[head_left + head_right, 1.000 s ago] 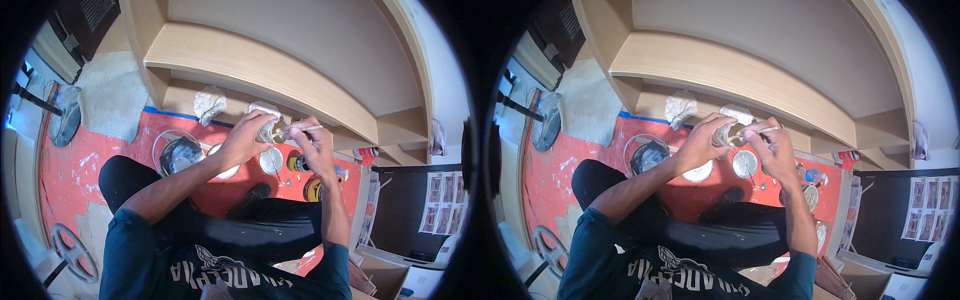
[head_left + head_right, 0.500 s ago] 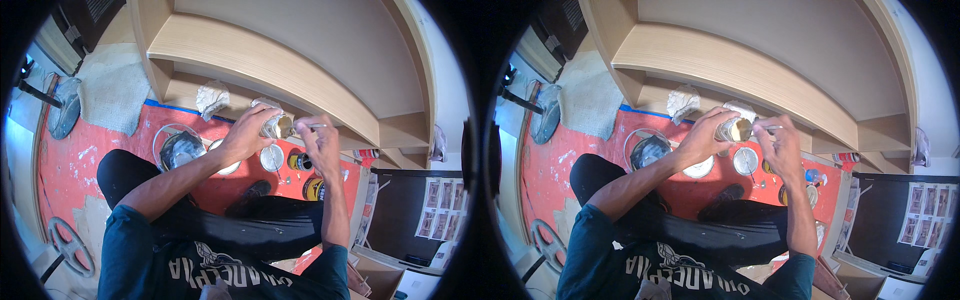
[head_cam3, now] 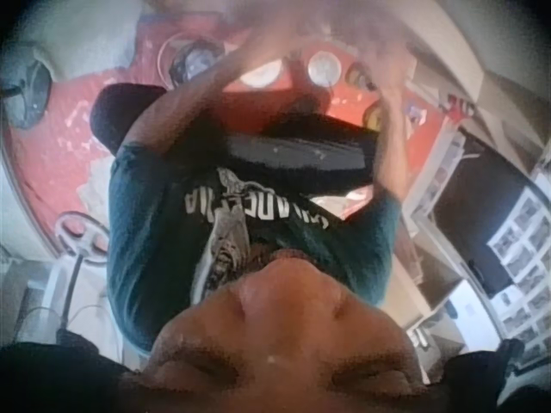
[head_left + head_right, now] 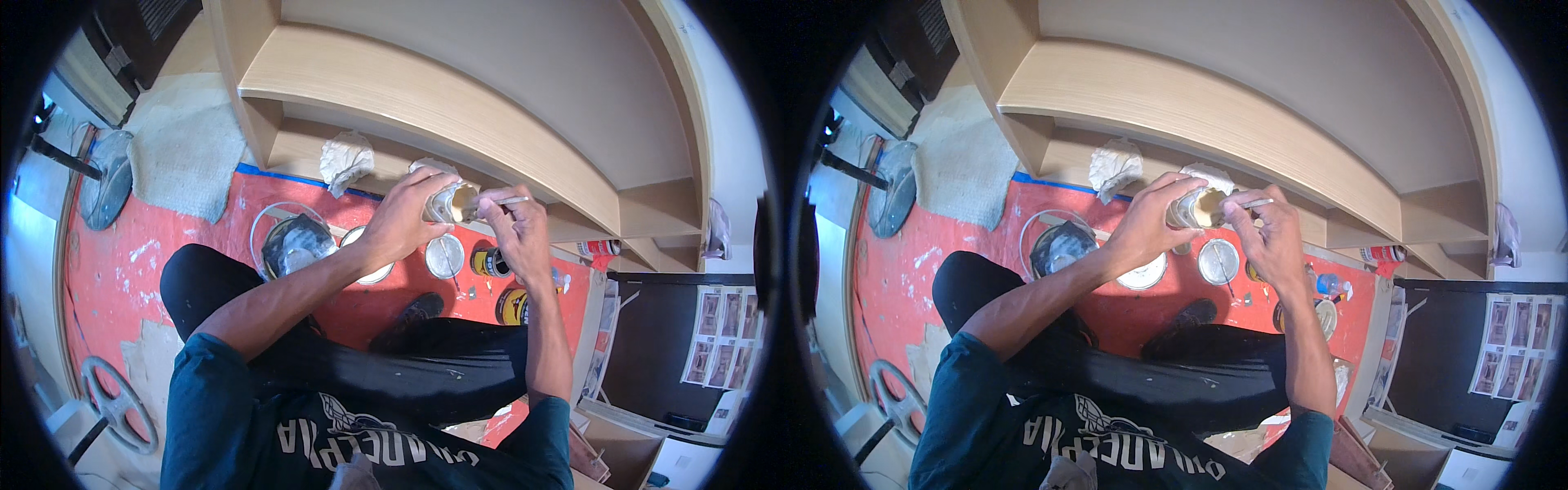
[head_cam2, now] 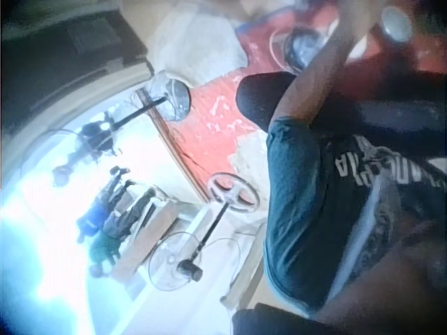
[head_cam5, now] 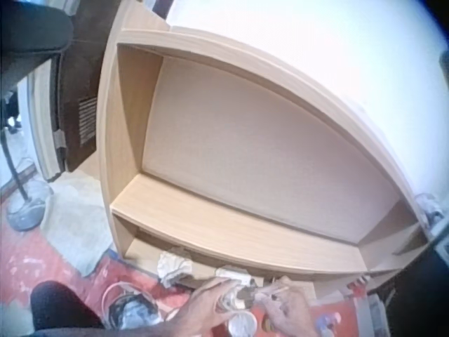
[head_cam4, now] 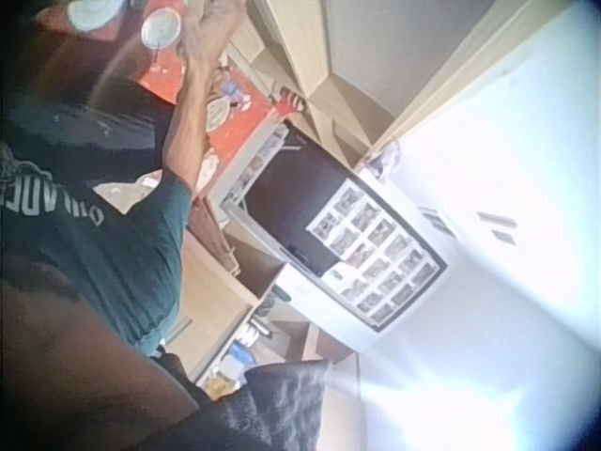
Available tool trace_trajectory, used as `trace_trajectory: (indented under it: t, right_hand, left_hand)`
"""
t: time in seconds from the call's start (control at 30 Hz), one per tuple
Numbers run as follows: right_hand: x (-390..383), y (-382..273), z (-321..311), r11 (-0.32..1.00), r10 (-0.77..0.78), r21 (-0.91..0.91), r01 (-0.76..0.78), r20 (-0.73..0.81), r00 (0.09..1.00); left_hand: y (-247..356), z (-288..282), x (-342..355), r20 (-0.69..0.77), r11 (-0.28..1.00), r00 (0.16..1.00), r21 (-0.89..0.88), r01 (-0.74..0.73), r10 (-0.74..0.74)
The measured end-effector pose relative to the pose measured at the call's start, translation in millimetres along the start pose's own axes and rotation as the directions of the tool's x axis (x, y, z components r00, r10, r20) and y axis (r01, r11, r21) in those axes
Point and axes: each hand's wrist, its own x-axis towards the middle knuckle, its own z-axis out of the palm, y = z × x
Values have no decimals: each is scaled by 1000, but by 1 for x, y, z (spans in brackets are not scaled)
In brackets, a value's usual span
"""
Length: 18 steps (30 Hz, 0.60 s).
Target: The person sits on the floor and mixes paint in a small container using a wooden stick. They then use a cloth to wipe the edge of a wooden cabinet before returning to mix the paint again.
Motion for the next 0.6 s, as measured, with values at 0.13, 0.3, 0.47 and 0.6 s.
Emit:
trace_trajectory:
  t: [0.13,0.3,0.47,0.6]
  right_hand:
    - [-2,-7,-1,969,94,242,-59,-139,986]
    - [-4,4,1,947,105,299,-121,66,992]
    - [-2,3,0,987,75,146,-71,-26,997]
    - [0,1,-1,980,108,177,-96,-58,993]
  left_hand:
    - [1,0,-1,8,1000,1000,23,3,-4]
    - [1,1,-3,16,999,999,29,34,-35]
    - [3,0,-1,53,995,994,3,98,-98]
    - [2,2,-2,56,995,994,-13,94,-93]
